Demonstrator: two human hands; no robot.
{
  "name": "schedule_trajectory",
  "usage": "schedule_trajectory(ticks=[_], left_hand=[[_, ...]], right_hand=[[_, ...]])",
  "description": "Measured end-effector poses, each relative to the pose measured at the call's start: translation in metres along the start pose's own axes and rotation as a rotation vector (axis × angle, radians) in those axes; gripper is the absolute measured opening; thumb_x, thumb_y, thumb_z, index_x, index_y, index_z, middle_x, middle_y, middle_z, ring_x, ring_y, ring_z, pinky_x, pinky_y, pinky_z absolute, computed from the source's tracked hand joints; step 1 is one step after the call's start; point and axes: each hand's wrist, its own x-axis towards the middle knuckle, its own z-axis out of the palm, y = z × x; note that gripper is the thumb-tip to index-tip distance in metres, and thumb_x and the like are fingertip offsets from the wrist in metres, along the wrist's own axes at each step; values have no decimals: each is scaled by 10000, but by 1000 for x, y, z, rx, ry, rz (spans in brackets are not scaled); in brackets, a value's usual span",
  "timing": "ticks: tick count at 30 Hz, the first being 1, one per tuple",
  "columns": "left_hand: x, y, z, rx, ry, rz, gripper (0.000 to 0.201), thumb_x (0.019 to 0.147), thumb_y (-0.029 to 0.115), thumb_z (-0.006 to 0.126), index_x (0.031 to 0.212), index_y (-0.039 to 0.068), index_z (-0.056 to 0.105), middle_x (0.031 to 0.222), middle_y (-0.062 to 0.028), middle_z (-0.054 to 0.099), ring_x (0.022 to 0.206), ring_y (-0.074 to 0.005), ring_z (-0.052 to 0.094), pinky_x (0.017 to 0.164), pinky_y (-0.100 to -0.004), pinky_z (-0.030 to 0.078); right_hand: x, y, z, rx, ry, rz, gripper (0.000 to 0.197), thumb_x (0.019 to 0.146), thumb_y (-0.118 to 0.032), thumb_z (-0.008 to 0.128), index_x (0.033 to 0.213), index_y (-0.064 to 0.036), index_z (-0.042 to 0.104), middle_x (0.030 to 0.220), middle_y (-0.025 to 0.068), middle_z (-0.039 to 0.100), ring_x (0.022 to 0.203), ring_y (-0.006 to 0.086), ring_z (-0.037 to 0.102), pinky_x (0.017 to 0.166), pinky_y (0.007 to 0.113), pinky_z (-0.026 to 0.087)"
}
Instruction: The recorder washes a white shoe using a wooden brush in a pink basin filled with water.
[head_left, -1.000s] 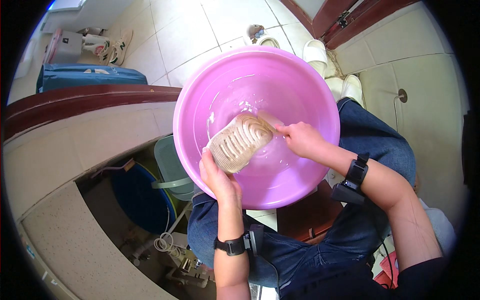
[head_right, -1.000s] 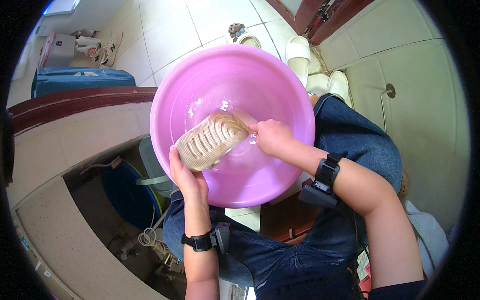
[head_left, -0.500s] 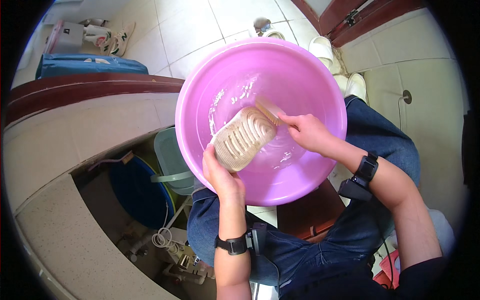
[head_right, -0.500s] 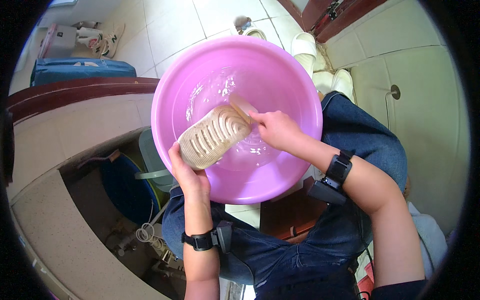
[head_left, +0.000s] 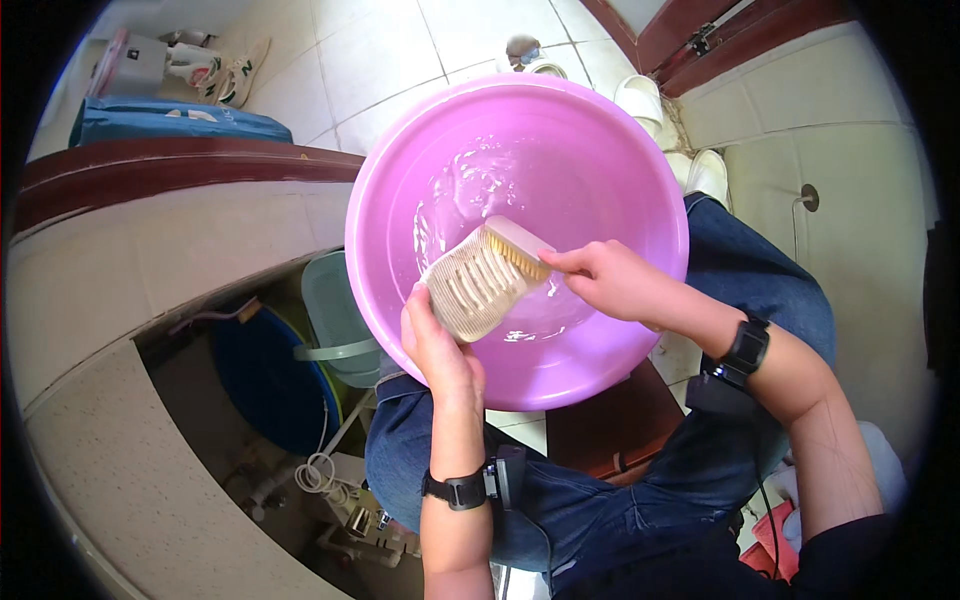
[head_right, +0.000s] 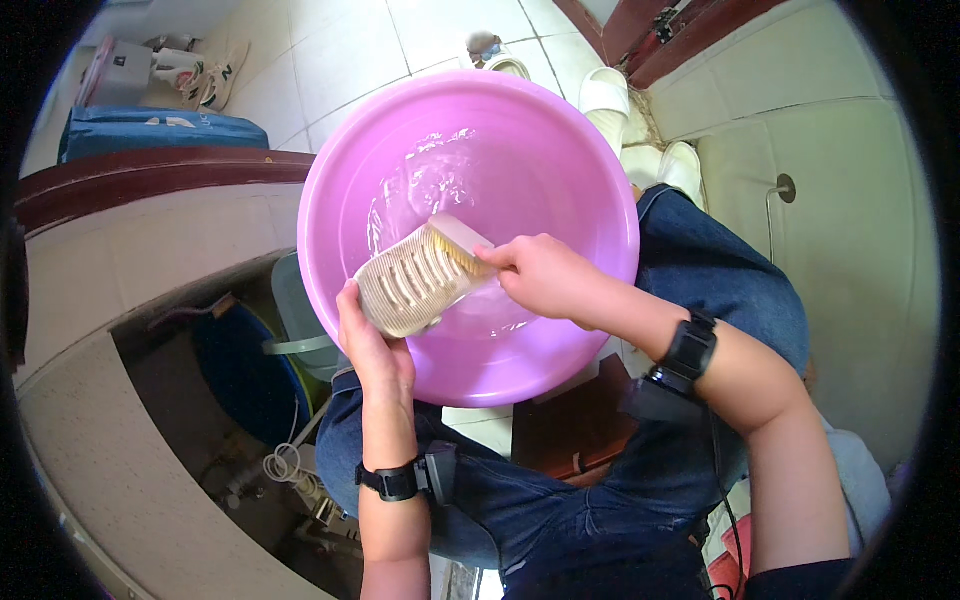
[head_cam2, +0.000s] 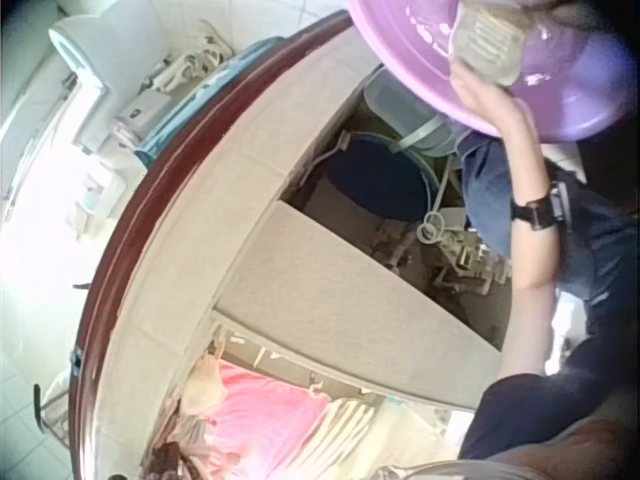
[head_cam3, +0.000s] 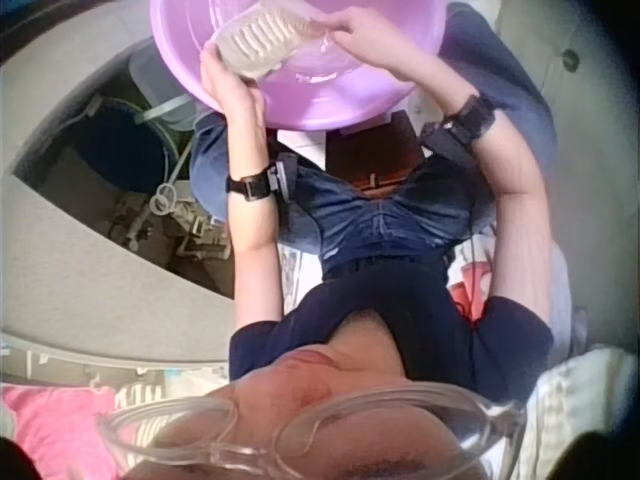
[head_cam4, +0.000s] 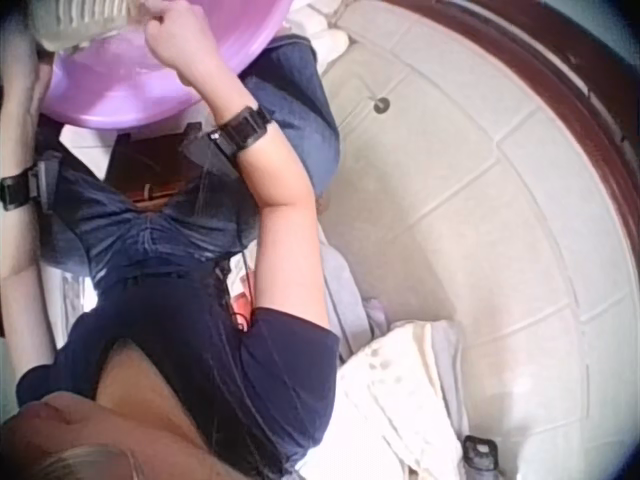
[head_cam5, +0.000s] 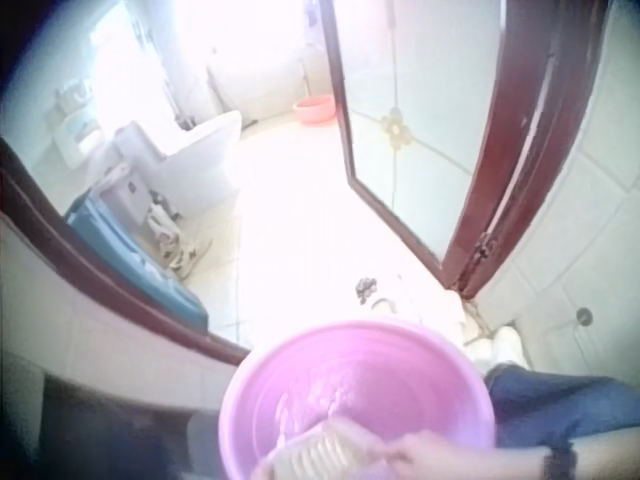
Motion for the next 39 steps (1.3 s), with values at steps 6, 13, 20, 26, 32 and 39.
schedule_trajectory(ticks=[6, 13, 20, 26, 32, 39], left_hand=[[-2, -2, 4, -1, 1, -7, 261, 886, 232, 496, 1005, 3, 531, 952, -80, 566, 870, -151, 567, 774, -276, 466], [1, -1, -2, 3, 32, 16, 187, 874, 200, 520, 921, 20, 539, 872, -52, 558, 818, -123, 555, 733, -260, 458], [2, -2, -5, 70, 0, 6, 365, 853, 308, 521, 1059, 7, 522, 1003, -89, 568, 938, -181, 571, 829, -315, 466], [5, -2, -8, 30, 26, -10, 355, 859, 299, 506, 1061, 7, 520, 1007, -91, 568, 940, -184, 574, 829, -320, 470], [1, 1, 0, -30, 26, -22, 299, 874, 244, 495, 1040, -3, 521, 994, -87, 561, 925, -164, 559, 799, -288, 458], [-1, 4, 1, -85, 68, -60, 314, 876, 256, 487, 1059, 3, 518, 1000, -83, 564, 921, -167, 568, 798, -292, 466]], right_hand=[[20, 20, 4, -156, 33, 78, 412, 800, -81, 446, 1196, -127, 551, 651, 186, 548, 548, 236, 538, 576, 345, 433], [26, 39, 3, -476, 162, 94, 384, 776, -98, 460, 1123, -170, 608, 832, 180, 635, 787, 347, 616, 737, 441, 488], [23, 51, 10, -454, 108, 73, 399, 781, -94, 469, 1161, -147, 578, 782, 212, 608, 709, 370, 590, 669, 443, 472], [22, 16, 9, -84, 218, -105, 372, 810, -115, 514, 1176, -154, 570, 738, 206, 603, 626, 297, 617, 615, 374, 474], [3, -4, 31, 136, 78, -271, 435, 809, -62, 535, 1227, -181, 534, 659, 181, 572, 505, 156, 549, 529, 287, 437], [21, 18, 32, -74, 242, -217, 456, 799, -65, 533, 1235, -199, 526, 597, 186, 537, 453, 214, 528, 501, 297, 424]])
